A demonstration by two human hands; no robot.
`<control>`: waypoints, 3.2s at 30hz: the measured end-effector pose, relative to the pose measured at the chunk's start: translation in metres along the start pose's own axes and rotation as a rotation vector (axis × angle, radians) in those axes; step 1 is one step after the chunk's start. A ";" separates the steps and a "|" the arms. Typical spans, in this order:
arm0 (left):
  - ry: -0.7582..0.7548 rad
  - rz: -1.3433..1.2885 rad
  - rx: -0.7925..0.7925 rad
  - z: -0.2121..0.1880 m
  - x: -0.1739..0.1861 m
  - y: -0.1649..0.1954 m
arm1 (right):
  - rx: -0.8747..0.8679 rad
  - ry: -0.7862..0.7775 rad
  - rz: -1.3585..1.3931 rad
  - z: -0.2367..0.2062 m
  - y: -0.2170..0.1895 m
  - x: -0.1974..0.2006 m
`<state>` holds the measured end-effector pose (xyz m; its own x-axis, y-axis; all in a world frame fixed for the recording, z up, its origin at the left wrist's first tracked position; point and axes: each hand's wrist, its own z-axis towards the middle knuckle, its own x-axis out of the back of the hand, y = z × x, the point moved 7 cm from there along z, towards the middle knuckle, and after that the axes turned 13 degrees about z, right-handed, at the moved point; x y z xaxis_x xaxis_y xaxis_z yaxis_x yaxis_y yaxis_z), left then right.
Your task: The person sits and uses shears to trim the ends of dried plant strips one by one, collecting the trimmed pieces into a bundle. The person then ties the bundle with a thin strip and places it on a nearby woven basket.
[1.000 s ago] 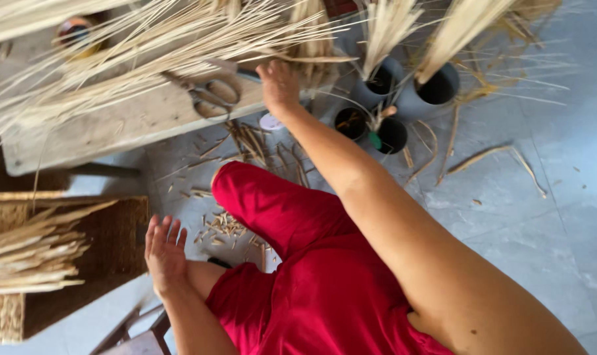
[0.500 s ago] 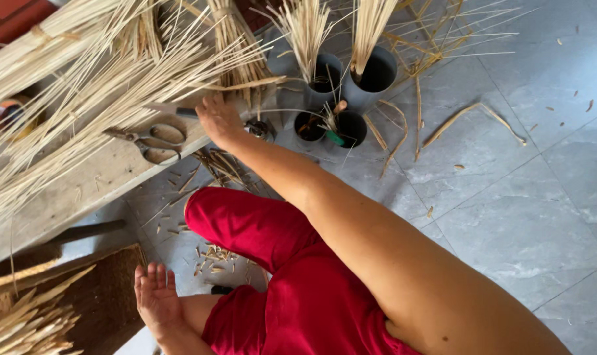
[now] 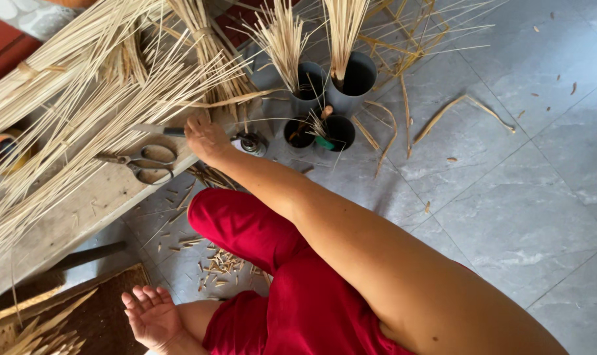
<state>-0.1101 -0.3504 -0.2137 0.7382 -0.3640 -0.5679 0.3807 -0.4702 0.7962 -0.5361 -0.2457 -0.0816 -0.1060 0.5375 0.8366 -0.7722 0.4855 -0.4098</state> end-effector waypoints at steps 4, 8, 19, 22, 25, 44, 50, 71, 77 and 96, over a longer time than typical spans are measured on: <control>0.021 -0.025 -0.028 -0.009 0.004 0.005 | -0.005 -0.119 -0.014 -0.002 -0.005 -0.004; 0.015 -0.050 -0.055 -0.018 0.006 0.014 | -0.047 -0.242 -0.031 -0.006 -0.009 -0.005; -0.008 -0.079 -0.082 -0.024 0.004 0.023 | -0.010 -0.113 -0.012 -0.006 -0.024 0.010; 0.028 -0.062 -0.086 -0.024 0.007 0.025 | 0.009 -0.106 -0.040 -0.002 -0.029 0.015; 0.045 -0.071 -0.076 -0.021 0.007 0.027 | 0.048 -0.109 -0.080 0.001 -0.035 0.023; 0.259 -0.021 -0.070 -0.026 0.008 0.054 | 0.153 -0.109 0.096 0.028 -0.034 -0.029; 0.296 0.000 -0.021 -0.020 -0.001 0.057 | 0.266 0.013 0.291 0.021 -0.084 -0.024; 0.386 0.176 0.001 -0.029 0.012 0.069 | -0.513 -0.677 1.237 0.022 -0.087 -0.096; 0.473 0.261 0.011 -0.038 0.035 0.066 | -0.116 -0.435 1.007 0.013 -0.098 -0.091; 1.311 1.233 -0.037 0.084 0.260 0.357 | 0.212 -0.405 -0.030 0.066 -0.135 -0.193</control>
<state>0.1711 -0.6801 -0.0942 0.4841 0.3617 0.7968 -0.6748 -0.4254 0.6031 -0.4532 -0.4607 -0.1639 -0.2858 0.1921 0.9388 -0.8852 0.3224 -0.3355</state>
